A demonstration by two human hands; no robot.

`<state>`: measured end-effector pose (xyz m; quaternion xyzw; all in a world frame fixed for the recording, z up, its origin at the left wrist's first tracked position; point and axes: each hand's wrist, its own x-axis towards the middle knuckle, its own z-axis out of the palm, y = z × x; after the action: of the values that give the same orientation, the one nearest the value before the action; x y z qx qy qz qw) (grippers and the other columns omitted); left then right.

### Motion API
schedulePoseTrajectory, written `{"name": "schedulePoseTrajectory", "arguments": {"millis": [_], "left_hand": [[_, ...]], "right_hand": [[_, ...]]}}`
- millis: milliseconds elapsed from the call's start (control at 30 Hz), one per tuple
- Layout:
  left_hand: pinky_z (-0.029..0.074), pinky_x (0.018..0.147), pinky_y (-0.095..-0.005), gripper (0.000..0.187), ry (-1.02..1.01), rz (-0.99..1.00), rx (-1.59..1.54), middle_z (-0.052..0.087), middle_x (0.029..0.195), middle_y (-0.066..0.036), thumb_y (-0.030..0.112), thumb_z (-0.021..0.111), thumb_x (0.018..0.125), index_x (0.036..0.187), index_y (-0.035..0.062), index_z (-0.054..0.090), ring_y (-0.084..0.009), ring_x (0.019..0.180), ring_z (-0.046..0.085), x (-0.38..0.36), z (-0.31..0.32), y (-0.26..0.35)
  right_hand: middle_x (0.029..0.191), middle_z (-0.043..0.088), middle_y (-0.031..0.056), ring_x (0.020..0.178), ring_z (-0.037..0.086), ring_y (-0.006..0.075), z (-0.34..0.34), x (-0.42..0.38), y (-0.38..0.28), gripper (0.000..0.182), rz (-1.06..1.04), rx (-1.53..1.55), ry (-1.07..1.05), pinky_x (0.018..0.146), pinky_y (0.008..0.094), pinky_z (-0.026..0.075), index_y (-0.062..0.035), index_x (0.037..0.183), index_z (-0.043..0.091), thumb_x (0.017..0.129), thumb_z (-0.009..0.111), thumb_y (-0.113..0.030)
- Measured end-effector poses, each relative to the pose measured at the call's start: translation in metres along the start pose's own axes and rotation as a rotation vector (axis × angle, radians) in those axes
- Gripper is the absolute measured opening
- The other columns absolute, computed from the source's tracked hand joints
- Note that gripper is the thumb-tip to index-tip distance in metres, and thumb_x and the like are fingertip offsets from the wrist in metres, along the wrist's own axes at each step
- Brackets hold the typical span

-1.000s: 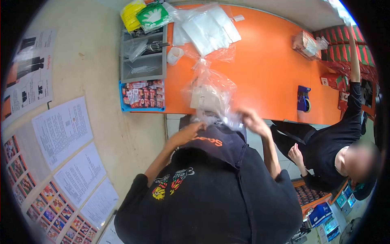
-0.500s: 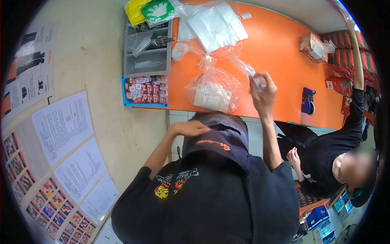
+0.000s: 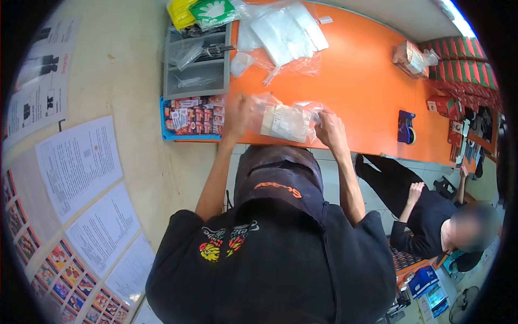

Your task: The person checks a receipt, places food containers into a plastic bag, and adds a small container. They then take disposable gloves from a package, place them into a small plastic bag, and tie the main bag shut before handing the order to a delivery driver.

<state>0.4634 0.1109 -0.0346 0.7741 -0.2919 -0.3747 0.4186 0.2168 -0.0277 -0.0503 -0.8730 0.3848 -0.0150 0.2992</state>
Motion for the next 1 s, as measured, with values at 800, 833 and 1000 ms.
{"name": "schedulePoseTrajectory", "arguments": {"millis": [800,833,1000], "left_hand": [[0.04,0.089,-0.0297,0.027,-0.333,0.051,-1.08,0.055,0.103,-0.005,-0.003,0.056,0.08,0.098,0.0107,0.042,-0.0114,0.096,0.051,-0.041,-0.058,-0.045],[0.041,0.091,-0.0312,0.03,-0.35,0.047,-1.111,0.056,0.107,-0.006,-0.003,0.058,0.08,0.1,0.0112,0.041,-0.0122,0.1,0.052,-0.039,-0.058,-0.039],[0.033,0.108,-0.0382,0.061,-0.311,0.226,-0.824,0.048,0.136,-0.017,0.005,0.072,0.078,0.129,0.008,0.039,-0.0246,0.129,0.043,-0.027,-0.059,-0.047]], "right_hand": [[0.069,0.065,0.0182,0.072,0.065,0.0365,-0.029,0.027,-0.09,0.058,-0.194,-0.567,-0.58,0.069,0.0462,0.049,-0.0018,0.078,0.065,0.091,0.05,-0.056],[0.064,0.063,0.0178,0.064,0.064,0.0358,-0.052,0.018,-0.076,0.059,-0.156,-0.393,-0.462,0.062,0.0468,0.047,-0.0009,0.073,0.065,0.09,0.052,-0.056],[0.102,0.064,0.0135,0.106,0.057,0.0309,-0.129,-0.036,-0.055,0.056,-0.202,-0.196,0.082,0.09,0.0435,0.04,-0.0031,0.109,0.06,0.073,0.079,-0.042]]}}
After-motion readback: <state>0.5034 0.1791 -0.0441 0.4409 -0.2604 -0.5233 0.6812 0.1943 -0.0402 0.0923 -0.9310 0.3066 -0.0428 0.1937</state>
